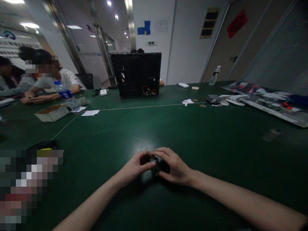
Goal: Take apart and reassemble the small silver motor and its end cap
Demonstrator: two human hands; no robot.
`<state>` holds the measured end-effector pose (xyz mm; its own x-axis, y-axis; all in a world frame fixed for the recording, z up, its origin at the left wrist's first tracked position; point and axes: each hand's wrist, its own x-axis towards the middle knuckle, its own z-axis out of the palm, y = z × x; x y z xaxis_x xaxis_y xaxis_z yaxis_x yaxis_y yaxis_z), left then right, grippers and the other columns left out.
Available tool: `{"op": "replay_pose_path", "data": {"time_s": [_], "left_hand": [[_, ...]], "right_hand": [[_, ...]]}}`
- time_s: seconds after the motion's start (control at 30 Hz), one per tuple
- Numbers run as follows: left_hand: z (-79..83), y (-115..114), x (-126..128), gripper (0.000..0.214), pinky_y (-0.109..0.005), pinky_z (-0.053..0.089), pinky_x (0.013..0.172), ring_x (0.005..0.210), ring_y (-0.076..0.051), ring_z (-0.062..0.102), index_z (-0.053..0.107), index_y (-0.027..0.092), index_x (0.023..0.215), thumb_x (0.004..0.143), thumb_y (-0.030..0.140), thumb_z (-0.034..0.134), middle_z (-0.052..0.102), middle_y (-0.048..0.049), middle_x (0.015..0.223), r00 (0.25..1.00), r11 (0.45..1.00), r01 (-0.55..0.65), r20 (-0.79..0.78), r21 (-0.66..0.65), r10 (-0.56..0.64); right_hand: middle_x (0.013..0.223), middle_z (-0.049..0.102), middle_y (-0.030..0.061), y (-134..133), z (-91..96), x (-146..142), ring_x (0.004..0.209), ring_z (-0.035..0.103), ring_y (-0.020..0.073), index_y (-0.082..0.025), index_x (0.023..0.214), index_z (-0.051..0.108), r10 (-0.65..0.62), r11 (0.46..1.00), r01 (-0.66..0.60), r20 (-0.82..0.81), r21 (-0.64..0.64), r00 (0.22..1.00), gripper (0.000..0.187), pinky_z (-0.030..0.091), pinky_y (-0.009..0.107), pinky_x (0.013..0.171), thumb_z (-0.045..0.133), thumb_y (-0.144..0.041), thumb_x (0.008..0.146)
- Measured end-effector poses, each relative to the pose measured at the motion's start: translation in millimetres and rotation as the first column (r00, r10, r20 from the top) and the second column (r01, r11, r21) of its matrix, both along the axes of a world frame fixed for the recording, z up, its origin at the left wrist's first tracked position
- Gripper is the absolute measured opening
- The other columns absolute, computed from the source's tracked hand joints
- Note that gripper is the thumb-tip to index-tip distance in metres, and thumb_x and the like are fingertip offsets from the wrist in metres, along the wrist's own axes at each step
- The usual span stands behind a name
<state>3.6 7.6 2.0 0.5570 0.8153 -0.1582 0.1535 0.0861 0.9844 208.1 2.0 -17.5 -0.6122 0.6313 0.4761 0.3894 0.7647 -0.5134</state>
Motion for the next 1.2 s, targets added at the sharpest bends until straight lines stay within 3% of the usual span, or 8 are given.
{"op": "replay_pose_path", "data": {"time_s": [0.2,0.33,0.5,0.6,0.7,0.93,1.2], "left_hand": [[-1.2,1,0,0.024,-0.034,0.045,0.085,0.095,-0.021,0.06,0.057,0.016,0.099,0.079,0.027,0.064,0.064,-0.0049,0.099,0.997,0.993,-0.047,-0.051,0.105,0.052],[-1.0,1,-1,0.024,-0.032,0.046,0.079,0.087,-0.02,0.06,0.056,0.016,0.099,0.079,0.027,0.064,0.064,-0.0045,0.094,0.99,0.967,-0.079,-0.097,0.244,0.105],[-2.5,-1,-2,0.02,-0.031,0.044,0.078,0.085,-0.019,0.057,0.056,0.018,0.096,0.079,0.024,0.064,0.061,-0.0035,0.092,0.94,0.861,-0.063,-0.259,0.505,0.22],[-4.1,-2,-1,0.018,-0.03,0.043,0.077,0.084,-0.019,0.056,0.056,0.018,0.095,0.079,0.024,0.063,0.06,-0.0034,0.092,0.917,0.803,-0.015,-0.312,0.596,0.249],[-4.9,-3,0,0.019,-0.03,0.043,0.075,0.082,-0.019,0.055,0.055,0.018,0.095,0.079,0.024,0.063,0.059,-0.0033,0.09,0.903,0.787,0.016,-0.346,0.616,0.253],[-3.9,-4,3,0.021,-0.029,0.043,0.072,0.08,-0.019,0.056,0.055,0.018,0.1,0.082,0.028,0.06,0.061,-0.0043,0.091,0.903,0.809,0.076,-0.384,0.583,0.192],[-1.5,-5,5,0.02,-0.031,0.043,0.074,0.082,-0.021,0.056,0.054,0.017,0.101,0.083,0.026,0.057,0.06,-0.0056,0.092,0.89,0.799,0.116,-0.419,0.59,0.18]], "right_hand": [[0.125,0.047,0.0096,1,-2.2,-2,0.115,0.045,0.0204,-0.021,0.131,0.038,-0.032,0.999,0.033,0.048,-0.023,0.998,0.062,0.04,0.037,0.099,0.059,-0.01,0.075],[0.128,0.044,0.0097,2,-2.1,-2,0.118,0.043,0.0198,-0.023,0.135,0.035,-0.027,0.999,0.03,0.09,-0.036,0.996,0.063,0.04,0.037,0.1,0.047,-0.002,0.077],[0.127,0.045,0.009,4,-2.7,-2,0.117,0.044,0.0196,-0.024,0.134,0.04,-0.035,0.998,0.039,0.094,-0.045,0.995,0.062,0.04,0.038,0.099,0.041,0.001,0.076],[0.124,0.049,0.0088,4,-3.6,-2,0.114,0.046,0.0194,-0.023,0.13,0.045,-0.04,0.999,0.041,0.04,-0.032,0.998,0.058,0.042,0.038,0.096,0.041,0.0,0.077],[0.119,0.052,0.0093,4,-1.9,-2,0.109,0.049,0.0195,-0.022,0.125,0.05,-0.044,0.999,0.044,-0.002,-0.025,0.999,0.047,0.043,0.037,0.093,0.045,-0.005,0.081],[0.099,0.06,0.0072,6,6.8,-10,0.094,0.056,0.0165,-0.019,0.103,0.06,-0.076,0.993,0.065,-0.121,-0.097,0.99,0.02,0.046,0.031,0.083,0.05,-0.016,0.087],[0.09,0.063,0.005,10,12.3,-1,0.087,0.057,0.0153,-0.017,0.092,0.061,-0.136,0.986,0.113,-0.208,-0.123,0.969,0.011,0.046,0.03,0.079,0.054,-0.014,0.084]]}}
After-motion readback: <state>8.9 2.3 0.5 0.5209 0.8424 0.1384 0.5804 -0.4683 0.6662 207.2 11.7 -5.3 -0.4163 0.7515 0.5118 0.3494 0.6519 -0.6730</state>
